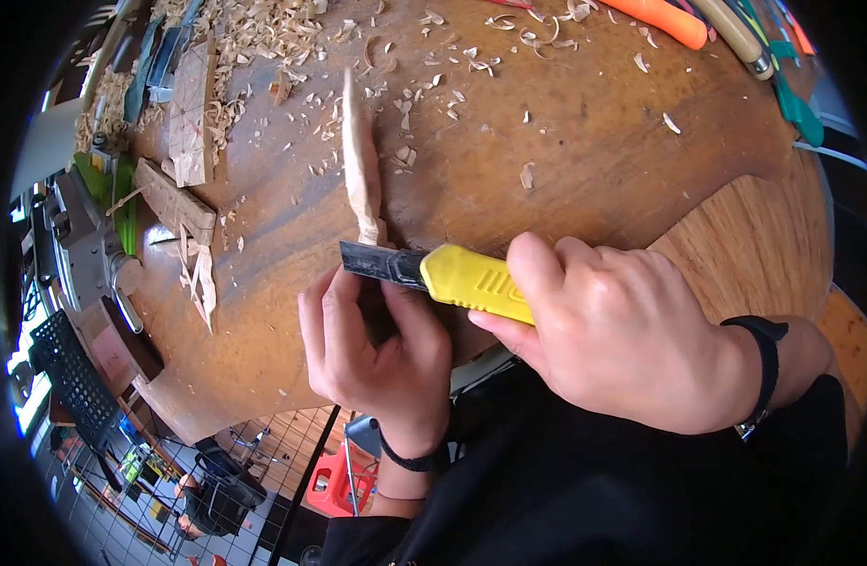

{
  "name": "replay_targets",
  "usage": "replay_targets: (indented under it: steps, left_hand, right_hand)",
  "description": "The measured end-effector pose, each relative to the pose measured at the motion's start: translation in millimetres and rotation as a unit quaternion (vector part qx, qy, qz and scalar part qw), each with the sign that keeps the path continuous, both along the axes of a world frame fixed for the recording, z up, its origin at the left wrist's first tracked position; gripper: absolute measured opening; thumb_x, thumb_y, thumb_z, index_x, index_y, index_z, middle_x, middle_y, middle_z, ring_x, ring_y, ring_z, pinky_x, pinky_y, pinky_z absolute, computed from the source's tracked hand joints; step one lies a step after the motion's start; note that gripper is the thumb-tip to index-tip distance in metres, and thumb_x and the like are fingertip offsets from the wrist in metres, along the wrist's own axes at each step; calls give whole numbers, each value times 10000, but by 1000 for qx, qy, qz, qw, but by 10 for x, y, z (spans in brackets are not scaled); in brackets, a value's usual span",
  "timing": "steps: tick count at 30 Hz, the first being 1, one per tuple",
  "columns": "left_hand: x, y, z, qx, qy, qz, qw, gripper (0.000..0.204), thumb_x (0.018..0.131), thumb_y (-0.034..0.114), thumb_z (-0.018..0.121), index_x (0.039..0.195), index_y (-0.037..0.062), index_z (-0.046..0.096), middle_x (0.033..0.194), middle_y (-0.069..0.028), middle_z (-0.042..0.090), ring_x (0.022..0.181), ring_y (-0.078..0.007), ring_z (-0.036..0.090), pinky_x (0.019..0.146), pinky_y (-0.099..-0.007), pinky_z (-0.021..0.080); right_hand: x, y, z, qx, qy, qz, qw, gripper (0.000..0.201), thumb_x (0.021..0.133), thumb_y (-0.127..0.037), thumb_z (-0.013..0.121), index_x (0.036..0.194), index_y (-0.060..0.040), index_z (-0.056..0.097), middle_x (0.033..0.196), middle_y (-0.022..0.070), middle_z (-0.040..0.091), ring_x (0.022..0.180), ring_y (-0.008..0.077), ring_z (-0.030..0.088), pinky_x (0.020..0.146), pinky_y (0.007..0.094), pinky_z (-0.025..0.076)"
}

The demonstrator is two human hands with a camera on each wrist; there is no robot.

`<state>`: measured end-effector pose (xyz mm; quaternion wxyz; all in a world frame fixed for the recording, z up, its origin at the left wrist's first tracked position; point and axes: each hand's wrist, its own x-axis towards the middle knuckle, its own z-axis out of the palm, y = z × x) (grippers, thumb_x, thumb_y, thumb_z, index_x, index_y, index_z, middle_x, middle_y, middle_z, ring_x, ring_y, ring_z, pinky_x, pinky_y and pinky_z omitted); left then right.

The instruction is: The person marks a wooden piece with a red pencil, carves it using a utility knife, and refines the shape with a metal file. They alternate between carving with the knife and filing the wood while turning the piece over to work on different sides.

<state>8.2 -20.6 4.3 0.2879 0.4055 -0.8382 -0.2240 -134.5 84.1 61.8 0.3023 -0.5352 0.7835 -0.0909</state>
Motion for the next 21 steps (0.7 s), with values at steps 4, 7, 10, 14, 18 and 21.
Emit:
replay_targets:
  steps: [4,7,10,14,18,21]
  left_hand:
    - [-2,-9,-23,-18,-8,5,1000,209,791,-48,706,998,-42,689,876,-148,660,694,-285,657,605,-351,519]
    - [-7,1,-22,-22,-2,13,1000,167,808,-41,693,975,-30,694,861,-128,655,685,-250,666,606,-325,521]
    - [-18,-3,-26,-19,1,17,1000,160,810,-39,693,969,-29,693,851,-125,652,682,-249,668,600,-328,521]
    - [-1,10,-13,-8,-11,4,1000,235,789,-43,722,1021,-42,685,879,-153,660,695,-316,649,599,-385,517]
    - [10,-6,-7,-28,-30,-6,999,238,789,-42,720,1025,-34,690,874,-150,658,687,-316,649,593,-381,517]
    - [-18,3,-17,-28,-14,15,999,154,805,-33,694,958,-25,683,829,-125,640,661,-263,664,592,-332,518]
  right_hand:
    - [1,-62,-35,-11,4,16,1000,385,902,-305,753,964,-27,496,747,167,619,643,386,661,555,469,513]
    - [8,-50,-26,-15,3,9,1000,386,898,-303,757,963,-26,495,753,168,623,650,386,665,563,472,516]
    - [12,35,-26,-11,22,9,1000,392,898,-309,756,964,-24,495,754,169,625,656,384,669,570,470,519]
    - [14,57,-32,-35,48,15,998,387,925,-343,724,941,-25,505,700,150,622,602,337,668,531,420,527]
    - [33,-53,-40,-4,21,8,1000,399,890,-313,765,960,-24,498,747,173,624,661,390,671,584,466,527]
    - [24,1,-44,-21,32,9,999,394,897,-314,759,961,-26,498,744,168,624,655,381,671,575,457,527]
